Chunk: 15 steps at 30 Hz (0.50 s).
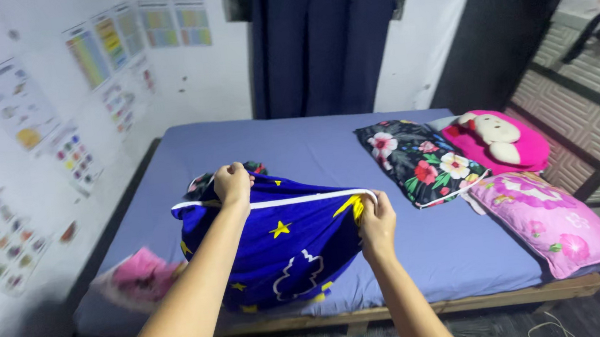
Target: The person stuffs a blue star-patterned pillowcase with a pink pillow insert on a bed. They adjust the fabric, tuck the insert, and zip the case closed.
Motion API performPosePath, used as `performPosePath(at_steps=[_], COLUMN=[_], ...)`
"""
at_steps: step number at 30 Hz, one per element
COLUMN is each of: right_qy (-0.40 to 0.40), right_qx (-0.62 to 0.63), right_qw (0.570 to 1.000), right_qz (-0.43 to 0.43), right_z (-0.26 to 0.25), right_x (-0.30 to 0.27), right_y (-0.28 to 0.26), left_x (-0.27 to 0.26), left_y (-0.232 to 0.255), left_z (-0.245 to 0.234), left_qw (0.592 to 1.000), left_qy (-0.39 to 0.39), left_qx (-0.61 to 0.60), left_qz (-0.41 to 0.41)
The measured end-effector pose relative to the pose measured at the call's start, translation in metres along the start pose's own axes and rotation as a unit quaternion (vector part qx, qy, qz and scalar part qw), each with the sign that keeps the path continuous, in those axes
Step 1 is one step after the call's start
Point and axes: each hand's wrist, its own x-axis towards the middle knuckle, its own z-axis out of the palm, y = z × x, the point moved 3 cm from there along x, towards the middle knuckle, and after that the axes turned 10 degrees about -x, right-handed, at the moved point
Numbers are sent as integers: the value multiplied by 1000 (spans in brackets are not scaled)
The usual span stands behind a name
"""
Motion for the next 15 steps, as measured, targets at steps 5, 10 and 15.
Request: performPosePath(at_steps=[5, 10, 15], right_qy=[21, 34, 42], right_qx=[24, 110, 2], right_qw=[999, 993, 999], right_qz=[-13, -29, 0], right_z=[41, 77, 108], right_x=[84, 162, 223], right_y=[8, 18, 81], left_x=[81, 179, 251], left_y=[-23, -50, -94], left_z=[51, 95, 132], left_qw=[999, 992, 872], left_qy=[-19, -106, -360], left_qx=[17, 68, 302], left_qz=[-19, -19, 139])
